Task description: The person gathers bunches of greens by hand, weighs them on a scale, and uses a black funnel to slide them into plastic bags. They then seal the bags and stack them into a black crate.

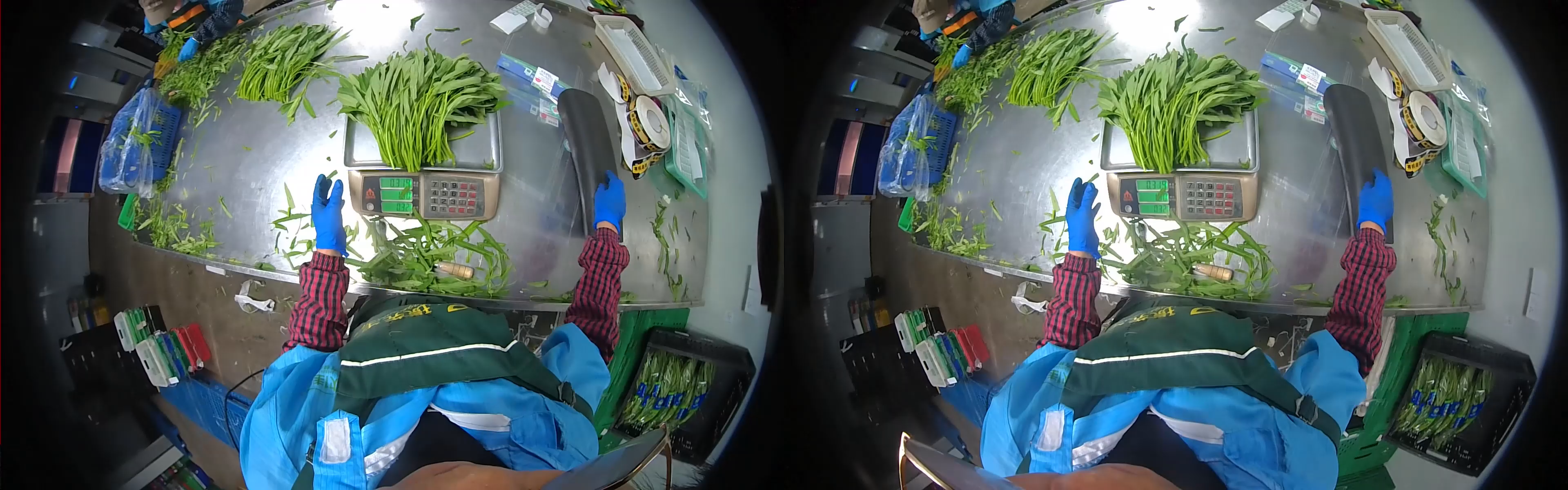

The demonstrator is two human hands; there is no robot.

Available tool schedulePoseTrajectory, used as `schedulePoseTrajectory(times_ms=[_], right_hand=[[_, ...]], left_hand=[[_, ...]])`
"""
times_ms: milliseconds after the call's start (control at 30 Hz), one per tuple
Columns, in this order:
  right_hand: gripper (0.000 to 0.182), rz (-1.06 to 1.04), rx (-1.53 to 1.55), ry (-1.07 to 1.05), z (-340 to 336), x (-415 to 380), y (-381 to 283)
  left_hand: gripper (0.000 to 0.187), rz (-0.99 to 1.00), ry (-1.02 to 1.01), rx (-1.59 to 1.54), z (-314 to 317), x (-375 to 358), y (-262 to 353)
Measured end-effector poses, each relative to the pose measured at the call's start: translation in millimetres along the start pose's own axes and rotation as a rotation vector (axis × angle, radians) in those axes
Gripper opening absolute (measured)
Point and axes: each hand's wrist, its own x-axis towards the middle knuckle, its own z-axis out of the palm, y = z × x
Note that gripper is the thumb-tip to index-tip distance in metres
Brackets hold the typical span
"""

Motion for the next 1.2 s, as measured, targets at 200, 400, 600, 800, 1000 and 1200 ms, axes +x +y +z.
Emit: schedulePoseTrajectory(times_ms=[200, 400, 600, 800, 1000, 1200], right_hand=[[0.106, 0.210, 0.064, -0.071, -12.4, -39.1, -22.1], [0.118, 0.176, -0.525, -0.086, -29.3, -108.1, -91.2], [0.072, 0.032, -0.252, 0.211, -24.7, -69.0, -3.1], [0.062, 0.110, 0.091, 0.319, -97.6, -63.7, -25.9], [0.046, 0.559, 1.180, -0.206, -111.2, -125.0, 40.5], [0.041, 0.703, 0.599, -0.141, -80.3, -194.3, 92.3]], left_hand=[[0.051, 0.003, -0.091, -0.040, -10.5, 29.0, -22.9], [0.048, -0.039, -0.058, 0.033, -47.3, 26.8, -18.8], [0.038, -0.026, 0.021, 0.102, -94.4, 32.4, -27.1], [0.026, -0.031, -0.003, -0.045, -113.6, 71.0, -24.5], [0.023, 0.033, -0.066, 0.129, -101.8, 168.7, -13.9], [0.022, 0.545, 0.076, 0.706, -53.1, 332.4, 14.1]])
